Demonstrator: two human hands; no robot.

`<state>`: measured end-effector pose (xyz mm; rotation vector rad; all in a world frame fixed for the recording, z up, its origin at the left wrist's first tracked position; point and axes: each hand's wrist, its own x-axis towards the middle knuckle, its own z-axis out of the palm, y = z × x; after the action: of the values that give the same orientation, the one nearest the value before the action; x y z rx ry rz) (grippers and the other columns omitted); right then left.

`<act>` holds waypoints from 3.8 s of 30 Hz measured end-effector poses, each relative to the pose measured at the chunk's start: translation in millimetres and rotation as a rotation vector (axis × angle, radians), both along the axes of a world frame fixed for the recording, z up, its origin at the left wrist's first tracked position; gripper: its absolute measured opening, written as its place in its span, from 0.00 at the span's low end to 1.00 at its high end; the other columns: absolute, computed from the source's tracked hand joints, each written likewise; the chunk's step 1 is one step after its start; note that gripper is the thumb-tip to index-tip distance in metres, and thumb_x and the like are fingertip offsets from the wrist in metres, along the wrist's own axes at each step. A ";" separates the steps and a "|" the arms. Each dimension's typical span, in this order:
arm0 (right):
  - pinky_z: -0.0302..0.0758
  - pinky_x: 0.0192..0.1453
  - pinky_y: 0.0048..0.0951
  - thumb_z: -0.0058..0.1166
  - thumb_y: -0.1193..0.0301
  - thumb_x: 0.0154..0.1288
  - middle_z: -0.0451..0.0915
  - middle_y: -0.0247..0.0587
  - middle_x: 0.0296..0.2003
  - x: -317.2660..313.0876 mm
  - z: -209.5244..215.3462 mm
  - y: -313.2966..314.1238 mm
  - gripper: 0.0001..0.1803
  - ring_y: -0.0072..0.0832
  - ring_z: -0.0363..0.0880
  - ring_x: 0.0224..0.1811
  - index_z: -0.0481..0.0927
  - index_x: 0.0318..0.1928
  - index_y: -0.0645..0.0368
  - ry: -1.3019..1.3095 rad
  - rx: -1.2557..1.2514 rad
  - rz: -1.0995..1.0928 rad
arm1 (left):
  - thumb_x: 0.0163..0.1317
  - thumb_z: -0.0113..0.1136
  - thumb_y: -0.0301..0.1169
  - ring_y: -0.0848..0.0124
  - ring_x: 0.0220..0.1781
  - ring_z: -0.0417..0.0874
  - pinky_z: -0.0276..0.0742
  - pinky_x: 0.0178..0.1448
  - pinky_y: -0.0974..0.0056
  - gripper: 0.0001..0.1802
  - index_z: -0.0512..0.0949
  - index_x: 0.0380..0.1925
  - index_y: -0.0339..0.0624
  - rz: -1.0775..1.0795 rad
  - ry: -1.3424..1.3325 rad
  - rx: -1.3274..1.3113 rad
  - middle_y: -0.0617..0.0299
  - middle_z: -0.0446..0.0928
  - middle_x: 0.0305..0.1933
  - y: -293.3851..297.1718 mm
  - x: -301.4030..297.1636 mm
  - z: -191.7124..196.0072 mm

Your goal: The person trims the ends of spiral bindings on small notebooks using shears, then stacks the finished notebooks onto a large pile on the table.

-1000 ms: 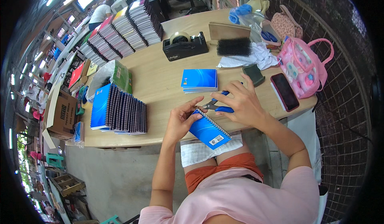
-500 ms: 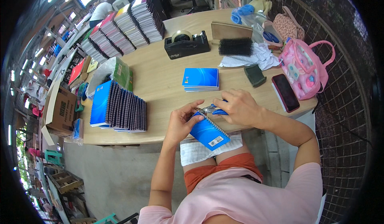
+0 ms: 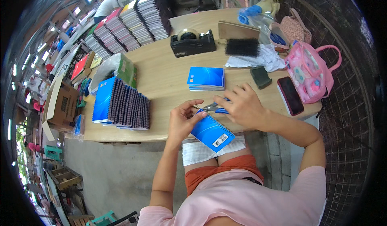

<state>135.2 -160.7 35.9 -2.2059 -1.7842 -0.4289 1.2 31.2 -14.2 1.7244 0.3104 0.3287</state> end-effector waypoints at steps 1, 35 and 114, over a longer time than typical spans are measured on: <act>0.74 0.44 0.37 0.67 0.56 0.54 0.82 0.39 0.38 -2.4 0.4 0.2 0.26 0.35 0.80 0.37 0.84 0.53 0.51 0.203 -0.089 -0.015 | 0.57 0.71 0.22 0.77 0.34 0.84 0.80 0.40 0.70 0.22 0.80 0.54 0.35 0.040 -0.010 0.040 0.59 0.85 0.32 -0.7 -1.6 0.0; 0.70 0.45 0.20 0.68 0.70 0.60 0.75 0.32 0.37 20.3 -45.4 -67.9 0.26 0.18 0.73 0.38 0.80 0.56 0.68 1.325 0.393 -0.209 | 0.67 0.57 0.18 0.74 0.50 0.84 0.78 0.56 0.69 0.12 0.82 0.49 0.34 0.748 -0.721 1.138 0.58 0.85 0.49 212.9 -73.7 191.2; 0.75 0.40 0.39 0.59 0.69 0.65 0.81 0.44 0.32 69.1 -67.9 -29.5 0.12 0.41 0.80 0.36 0.87 0.48 0.50 0.586 0.270 -0.104 | 0.62 0.62 0.22 0.56 0.53 0.73 0.72 0.55 0.56 0.08 0.79 0.41 0.37 0.315 -0.342 0.505 0.51 0.73 0.47 -20.3 12.4 -82.9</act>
<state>204.3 -190.3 -32.0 -1.9679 -1.2295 -0.0244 13.6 10.9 -97.1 2.0669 0.2592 0.9885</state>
